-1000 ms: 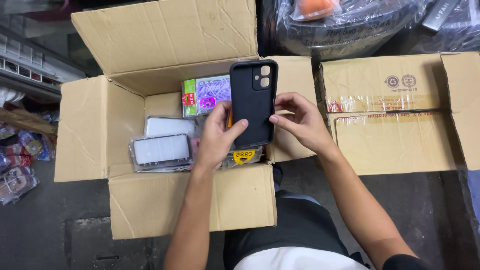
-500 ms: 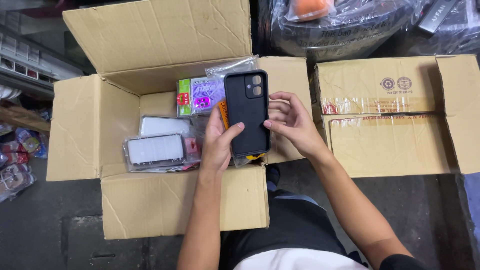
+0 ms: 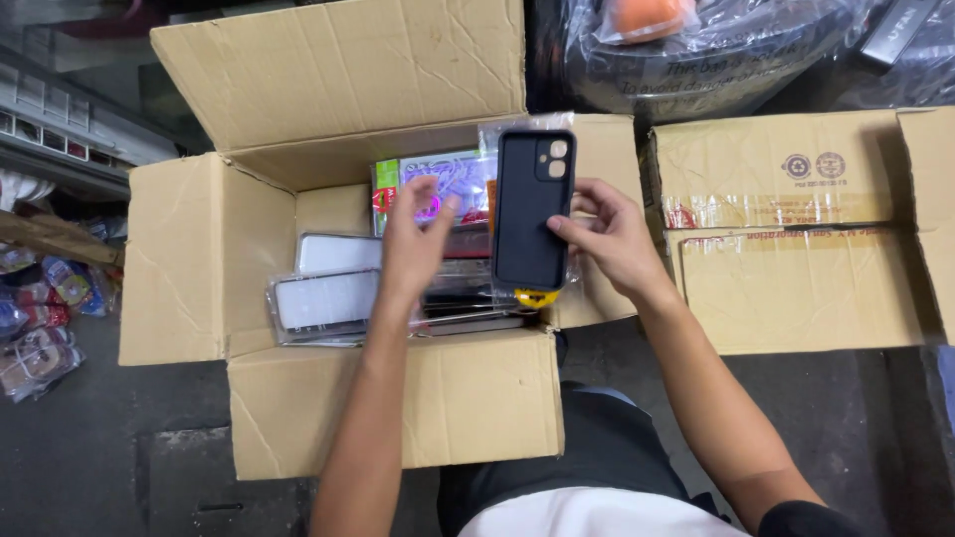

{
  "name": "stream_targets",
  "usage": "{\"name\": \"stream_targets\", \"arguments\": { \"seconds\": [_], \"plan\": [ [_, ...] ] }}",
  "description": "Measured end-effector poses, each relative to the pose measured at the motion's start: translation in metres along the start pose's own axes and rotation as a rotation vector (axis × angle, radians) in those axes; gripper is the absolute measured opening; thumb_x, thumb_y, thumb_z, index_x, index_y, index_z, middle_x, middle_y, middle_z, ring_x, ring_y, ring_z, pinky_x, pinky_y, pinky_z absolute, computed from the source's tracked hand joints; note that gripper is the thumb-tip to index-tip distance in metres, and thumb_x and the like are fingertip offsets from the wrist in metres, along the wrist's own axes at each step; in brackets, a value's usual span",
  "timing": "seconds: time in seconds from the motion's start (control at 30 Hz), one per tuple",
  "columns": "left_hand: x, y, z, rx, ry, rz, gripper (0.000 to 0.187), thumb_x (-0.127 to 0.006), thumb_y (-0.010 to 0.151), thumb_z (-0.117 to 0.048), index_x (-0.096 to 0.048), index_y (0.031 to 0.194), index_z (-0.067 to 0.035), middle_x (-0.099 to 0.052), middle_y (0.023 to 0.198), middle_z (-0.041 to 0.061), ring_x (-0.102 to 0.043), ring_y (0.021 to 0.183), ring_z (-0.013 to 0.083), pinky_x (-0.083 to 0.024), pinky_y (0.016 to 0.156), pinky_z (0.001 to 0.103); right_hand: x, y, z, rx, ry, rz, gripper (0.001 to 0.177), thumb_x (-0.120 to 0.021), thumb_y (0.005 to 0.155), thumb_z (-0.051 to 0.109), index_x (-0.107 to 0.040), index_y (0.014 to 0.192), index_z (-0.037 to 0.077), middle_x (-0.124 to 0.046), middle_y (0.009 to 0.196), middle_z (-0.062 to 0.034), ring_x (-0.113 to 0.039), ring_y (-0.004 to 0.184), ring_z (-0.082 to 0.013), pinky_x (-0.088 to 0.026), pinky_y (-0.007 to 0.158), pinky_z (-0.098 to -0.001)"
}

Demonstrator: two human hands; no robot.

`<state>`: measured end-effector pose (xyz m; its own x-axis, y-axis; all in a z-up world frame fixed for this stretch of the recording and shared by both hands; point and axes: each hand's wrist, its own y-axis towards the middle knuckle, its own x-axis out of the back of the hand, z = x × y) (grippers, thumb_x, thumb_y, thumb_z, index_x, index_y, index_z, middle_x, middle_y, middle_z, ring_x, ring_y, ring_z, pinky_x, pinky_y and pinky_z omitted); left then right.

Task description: Inspecting and organizing a variety of packaged phone cases within a cardboard shipping box.

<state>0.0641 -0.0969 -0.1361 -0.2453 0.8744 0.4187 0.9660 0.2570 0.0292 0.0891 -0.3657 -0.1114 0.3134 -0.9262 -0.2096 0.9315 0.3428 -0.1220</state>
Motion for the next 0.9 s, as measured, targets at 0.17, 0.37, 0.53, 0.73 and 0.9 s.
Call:
{"name": "stream_targets", "arguments": {
  "seconds": [0.17,0.37,0.53,0.73,0.9],
  "plan": [
    [0.045,0.051,0.076,-0.007,0.444,-0.145,0.081,-0.091,0.084,-0.038,-0.047,0.143,-0.003,-0.054,0.139,0.027,-0.053,0.128,0.0394,-0.045,0.106,0.046,-0.009,0.011,0.004,0.003,-0.025,-0.060,0.046,-0.073,0.093,0.004,-0.056,0.136,-0.001,-0.070,0.102,-0.0012,-0.068,0.082,-0.0035,-0.052,0.062,-0.0172],
    [0.059,0.076,0.107,0.386,0.068,0.163,0.114,-0.090,0.071,-0.043,-0.025,0.154,0.000,-0.053,0.143,0.027,-0.057,0.129,0.0303,-0.049,0.106,0.041,-0.025,0.011,0.000,-0.014,-0.078,-0.094,0.046,-0.073,0.093,0.006,-0.056,0.135,0.000,-0.067,0.098,-0.0001,-0.066,0.079,-0.0034,-0.052,0.060,-0.0184],
    [0.057,0.085,0.114,0.475,0.020,0.220,0.115,-0.095,0.070,-0.037,-0.026,0.153,0.003,-0.056,0.140,0.026,-0.059,0.127,0.0282,-0.045,0.108,0.039,-0.033,0.009,-0.009,-0.007,-0.076,-0.115,0.045,-0.073,0.094,0.006,-0.057,0.135,0.000,-0.067,0.097,0.0005,-0.067,0.081,-0.0027,-0.052,0.063,-0.0178],
    [0.050,0.098,0.112,0.502,-0.315,0.436,0.066,-0.090,0.072,-0.022,-0.064,0.128,0.001,-0.076,0.118,0.011,-0.069,0.109,0.0204,-0.051,0.098,0.036,-0.042,0.014,-0.014,-0.040,-0.071,-0.161,0.045,-0.074,0.092,0.006,-0.058,0.134,0.001,-0.069,0.096,0.0008,-0.065,0.078,-0.0029,-0.050,0.061,-0.0187],
    [0.049,0.101,0.113,0.497,-0.535,0.494,0.046,-0.088,0.075,-0.015,-0.072,0.116,-0.003,-0.077,0.111,0.008,-0.071,0.104,0.0172,-0.052,0.096,0.033,-0.044,0.011,-0.016,-0.021,-0.058,-0.174,0.043,-0.073,0.094,0.007,-0.057,0.133,0.001,-0.069,0.097,0.0005,-0.066,0.080,-0.0028,-0.050,0.061,-0.0186]
  ]
}}
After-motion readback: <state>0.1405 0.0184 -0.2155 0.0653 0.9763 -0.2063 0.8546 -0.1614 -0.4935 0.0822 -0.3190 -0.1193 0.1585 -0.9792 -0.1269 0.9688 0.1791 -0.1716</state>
